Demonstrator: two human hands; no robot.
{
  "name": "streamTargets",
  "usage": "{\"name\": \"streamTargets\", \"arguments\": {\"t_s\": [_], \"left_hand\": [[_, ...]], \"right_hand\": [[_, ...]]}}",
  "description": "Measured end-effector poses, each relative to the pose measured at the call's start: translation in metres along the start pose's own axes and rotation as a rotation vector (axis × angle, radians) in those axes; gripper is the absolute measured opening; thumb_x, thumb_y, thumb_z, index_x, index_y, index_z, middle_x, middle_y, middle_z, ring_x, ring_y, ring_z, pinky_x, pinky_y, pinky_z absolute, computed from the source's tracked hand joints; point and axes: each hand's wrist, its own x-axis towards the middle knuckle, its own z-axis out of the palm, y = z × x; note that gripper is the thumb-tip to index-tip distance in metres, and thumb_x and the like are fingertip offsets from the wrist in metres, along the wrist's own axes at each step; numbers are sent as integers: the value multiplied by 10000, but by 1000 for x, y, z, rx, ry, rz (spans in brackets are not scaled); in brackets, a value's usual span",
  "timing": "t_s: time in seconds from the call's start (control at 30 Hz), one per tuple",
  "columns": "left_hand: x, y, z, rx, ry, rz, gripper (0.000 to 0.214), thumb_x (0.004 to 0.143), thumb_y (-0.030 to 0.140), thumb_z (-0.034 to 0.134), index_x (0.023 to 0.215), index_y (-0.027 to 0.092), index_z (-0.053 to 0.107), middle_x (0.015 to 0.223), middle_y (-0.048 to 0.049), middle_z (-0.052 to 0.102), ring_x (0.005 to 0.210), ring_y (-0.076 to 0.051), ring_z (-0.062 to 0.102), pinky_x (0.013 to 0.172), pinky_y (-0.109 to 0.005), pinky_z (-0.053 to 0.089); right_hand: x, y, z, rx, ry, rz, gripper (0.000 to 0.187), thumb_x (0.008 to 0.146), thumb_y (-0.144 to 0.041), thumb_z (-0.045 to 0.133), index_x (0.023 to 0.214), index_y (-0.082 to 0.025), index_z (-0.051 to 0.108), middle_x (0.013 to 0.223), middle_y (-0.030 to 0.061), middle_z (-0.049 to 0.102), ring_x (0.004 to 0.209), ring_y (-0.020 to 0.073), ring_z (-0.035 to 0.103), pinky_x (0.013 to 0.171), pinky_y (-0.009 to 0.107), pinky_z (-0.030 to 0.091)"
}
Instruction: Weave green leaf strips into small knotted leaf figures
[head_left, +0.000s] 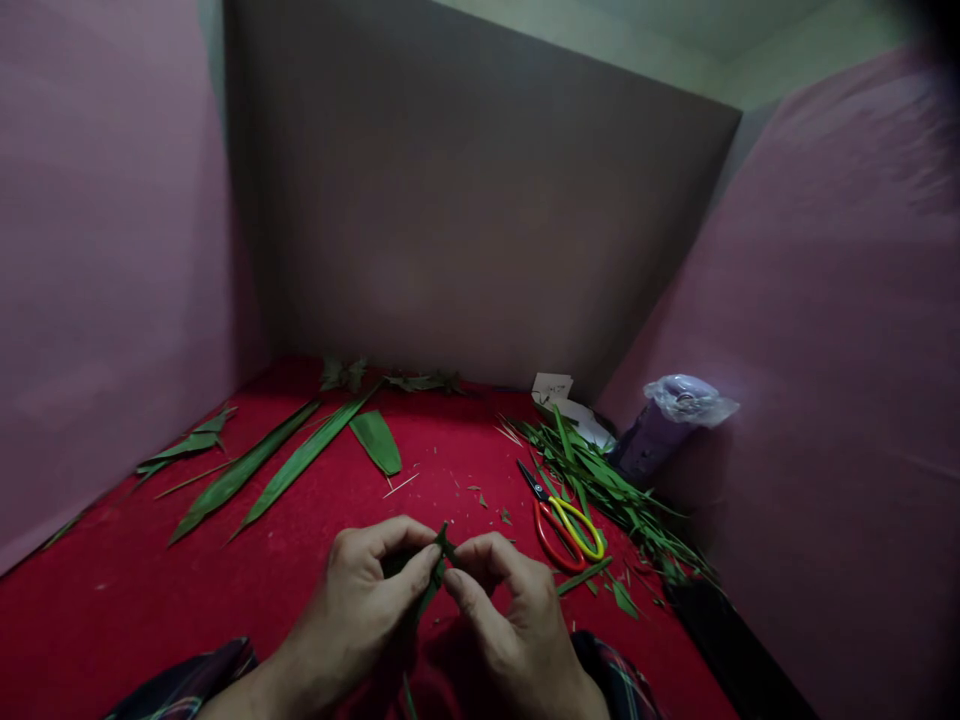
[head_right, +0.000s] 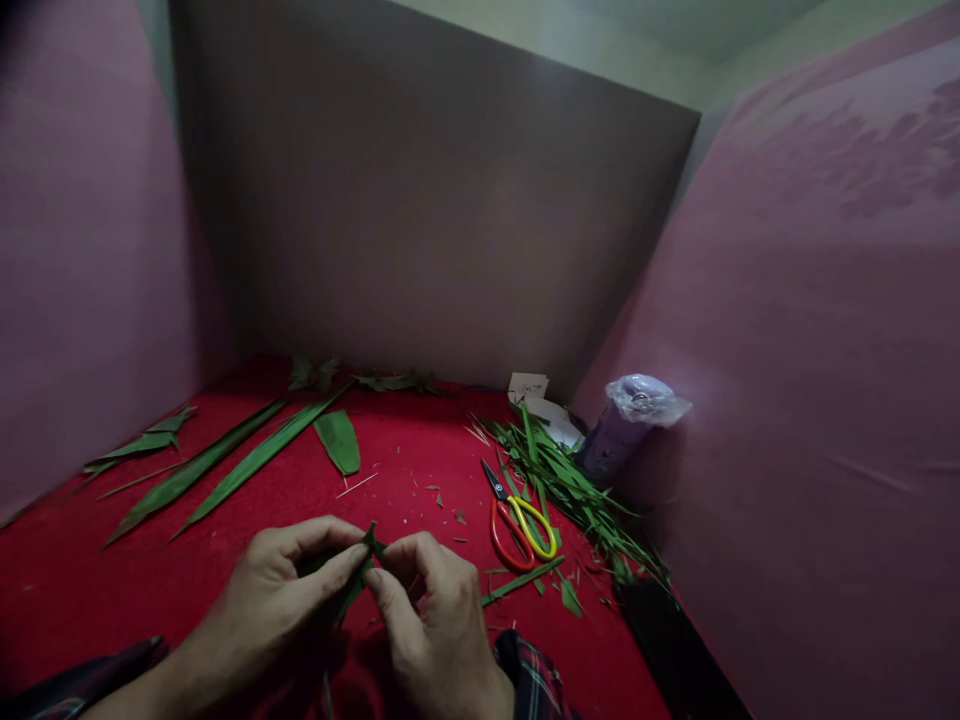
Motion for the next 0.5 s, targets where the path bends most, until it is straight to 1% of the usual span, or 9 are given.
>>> {"name": "streamTargets", "arguments": {"t_s": [0.1,0.23,0.37,0.43,0.5], "left_hand": [[0,-5,1,74,-19,64,175,781,313,616,718,181,711,574,7,631,506,-127,512,474,-204,398],[0,-14,2,155,-32,139,186,819,295,580,731,190,705,631,0,659,596,-145,563,546,-208,420],[0,-15,3,161,-46,135,191,831,299,564,740,196,696,650,-1,665,610,-148,577,535,-205,423],[-1,-13,3,162,-39,127,192,828,311,569,726,197,685,650,-2,667,612,-152,584,511,-202,419],[-1,-12,3,185,-34,136,186,826,321,573,727,203,679,651,-1,672,612,-155,592,508,-204,422]], "right_hand": [[1,1,2,28,9,23,107,843,-231,569,782,-164,626,710,26,654,655,149,587,593,234,419],[2,1,0,48,25,16,136,854,-212,537,751,-164,611,680,12,621,637,136,558,602,232,413],[3,0,-1,125,15,48,158,851,-225,538,723,-159,602,653,-1,592,622,127,533,612,231,419],[4,0,0,194,5,89,177,852,-254,546,716,-154,599,644,-9,574,613,119,515,608,228,416],[4,0,1,307,-6,154,192,843,-289,568,711,-152,591,636,-19,555,598,108,493,584,218,403]]}}
